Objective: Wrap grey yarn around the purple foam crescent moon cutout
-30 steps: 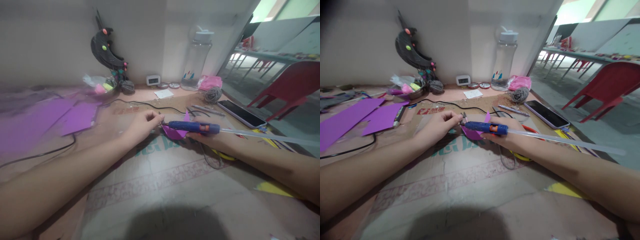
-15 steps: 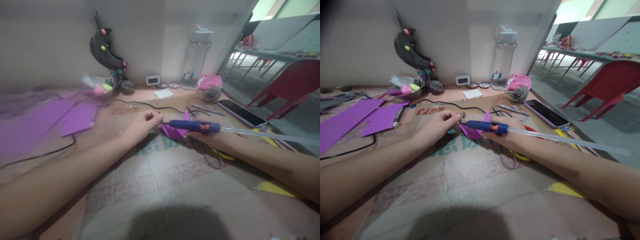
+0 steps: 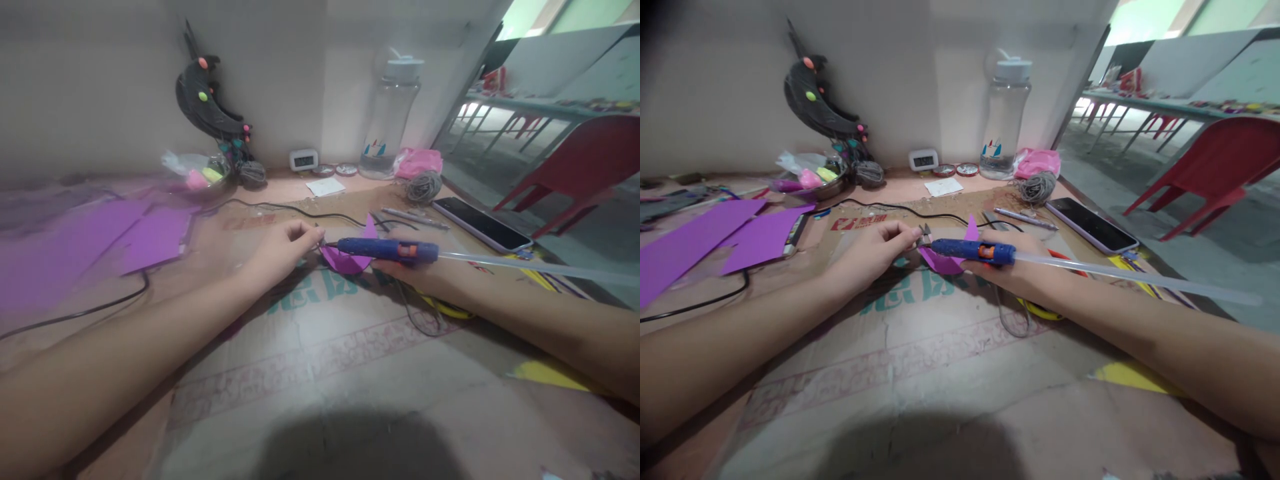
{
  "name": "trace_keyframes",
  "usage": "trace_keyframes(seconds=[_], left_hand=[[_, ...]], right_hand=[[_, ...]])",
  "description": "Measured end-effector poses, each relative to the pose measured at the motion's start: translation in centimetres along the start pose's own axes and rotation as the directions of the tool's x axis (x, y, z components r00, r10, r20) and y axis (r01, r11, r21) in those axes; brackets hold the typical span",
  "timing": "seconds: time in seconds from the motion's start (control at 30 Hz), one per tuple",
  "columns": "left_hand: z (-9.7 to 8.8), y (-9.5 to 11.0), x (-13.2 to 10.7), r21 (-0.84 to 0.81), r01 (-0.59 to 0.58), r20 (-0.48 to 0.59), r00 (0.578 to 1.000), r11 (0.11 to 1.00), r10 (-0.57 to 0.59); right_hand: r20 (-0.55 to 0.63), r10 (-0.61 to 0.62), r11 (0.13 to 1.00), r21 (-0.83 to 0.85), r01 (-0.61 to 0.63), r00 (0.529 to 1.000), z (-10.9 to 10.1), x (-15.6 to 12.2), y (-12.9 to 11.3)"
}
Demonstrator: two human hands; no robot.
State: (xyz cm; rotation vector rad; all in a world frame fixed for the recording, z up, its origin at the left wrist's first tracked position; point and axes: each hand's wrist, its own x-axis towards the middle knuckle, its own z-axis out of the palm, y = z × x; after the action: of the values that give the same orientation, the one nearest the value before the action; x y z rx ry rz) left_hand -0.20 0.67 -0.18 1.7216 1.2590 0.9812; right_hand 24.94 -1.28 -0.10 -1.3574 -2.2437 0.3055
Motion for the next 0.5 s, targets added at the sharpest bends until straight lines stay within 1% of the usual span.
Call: trace_keyframes(seconds=[0.13, 0.23, 0.33, 0.4, 0.5], left_hand=[[0.0, 0.1, 0.0, -0.007, 0.000, -0.002, 1.000, 1.000, 0.000], [0.0, 0.2, 0.0, -0.018, 0.011, -0.001, 1.000, 1.000, -0.011], [0.1, 0.3, -0.1, -0.030, 0.011, -0.009, 1.000, 0.999, -0.012], [0.1, 0.4, -0.1, -0.046, 0.022, -0.015, 1.000, 0.999, -0.023], [0.1, 0.4, -0.1, -0.068, 0.039, -0.025, 0.999, 0.997, -0.041]], right_hand=[[-0.042, 0.087, 0.996, -0.025, -0.088, 0.995, -0.6, -0.3, -1.1], [-0.067, 0.096, 0.994, -0.045, -0.099, 0.993, -0.7, -0.4, -1.6], [-0.066, 0.075, 0.997, -0.027, -0.077, 0.995, -0.7, -0.2, -1.5], [-0.089, 0.071, 0.997, 0.006, -0.070, 0.994, -0.9, 0.0, -1.1], [-0.148, 0.139, 0.988, 0.095, -0.126, 0.979, -1.4, 0.4, -0.6]])
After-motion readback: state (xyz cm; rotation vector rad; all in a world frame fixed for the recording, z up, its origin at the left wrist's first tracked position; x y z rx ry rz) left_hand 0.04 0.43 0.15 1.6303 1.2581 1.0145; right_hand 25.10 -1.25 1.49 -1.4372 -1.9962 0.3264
